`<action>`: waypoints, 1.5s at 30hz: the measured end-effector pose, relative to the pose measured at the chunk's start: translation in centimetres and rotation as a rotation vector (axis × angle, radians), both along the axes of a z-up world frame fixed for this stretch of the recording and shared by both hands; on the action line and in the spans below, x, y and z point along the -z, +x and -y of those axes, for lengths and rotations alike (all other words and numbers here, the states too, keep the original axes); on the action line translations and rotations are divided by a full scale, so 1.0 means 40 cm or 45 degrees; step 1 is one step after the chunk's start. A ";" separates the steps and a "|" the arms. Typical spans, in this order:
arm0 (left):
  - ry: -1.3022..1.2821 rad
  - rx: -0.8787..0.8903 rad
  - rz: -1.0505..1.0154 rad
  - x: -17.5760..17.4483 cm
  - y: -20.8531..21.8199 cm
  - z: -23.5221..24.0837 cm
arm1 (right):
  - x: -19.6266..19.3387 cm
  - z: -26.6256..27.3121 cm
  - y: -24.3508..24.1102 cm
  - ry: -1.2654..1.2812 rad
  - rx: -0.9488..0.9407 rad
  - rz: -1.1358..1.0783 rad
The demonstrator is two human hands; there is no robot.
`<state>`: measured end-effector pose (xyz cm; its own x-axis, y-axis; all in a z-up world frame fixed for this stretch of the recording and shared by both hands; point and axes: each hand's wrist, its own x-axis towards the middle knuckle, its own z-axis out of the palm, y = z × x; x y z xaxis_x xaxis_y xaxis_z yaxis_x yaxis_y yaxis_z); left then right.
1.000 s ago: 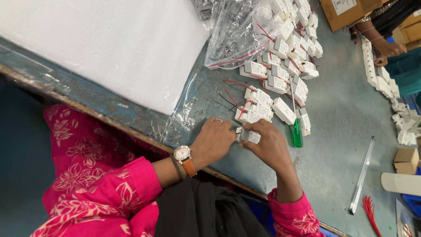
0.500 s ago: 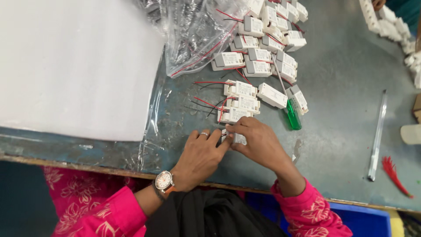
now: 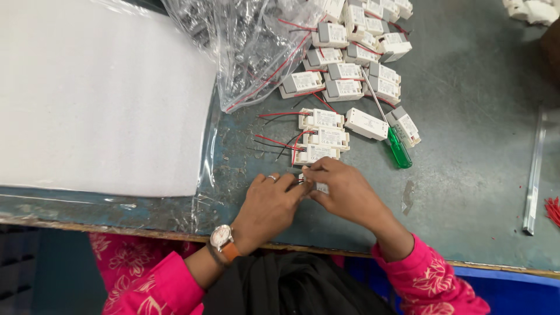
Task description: The person assembles small white electrical components by inserting gray plastic clips and tightening screws with a green-handled screwdriver. They then place the finished units into a cardboard box.
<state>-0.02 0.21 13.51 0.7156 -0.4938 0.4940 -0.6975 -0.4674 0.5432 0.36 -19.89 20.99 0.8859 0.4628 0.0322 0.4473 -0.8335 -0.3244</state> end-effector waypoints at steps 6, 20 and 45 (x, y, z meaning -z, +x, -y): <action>-0.317 -0.070 -0.312 0.034 0.025 0.006 | 0.062 0.019 -0.040 0.459 0.089 0.073; -0.088 -0.141 -0.210 0.083 0.028 0.027 | 0.109 0.052 -0.014 0.538 -0.021 -0.144; -0.103 -0.131 -0.149 0.096 0.020 0.028 | 0.088 0.051 -0.012 0.601 -0.036 -0.335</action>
<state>0.78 -0.91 9.67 0.8153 -0.3769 0.4395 -0.5780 -0.4846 0.6566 -0.11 -21.92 17.46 0.8795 0.4755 0.0212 0.3205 -0.5587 -0.7649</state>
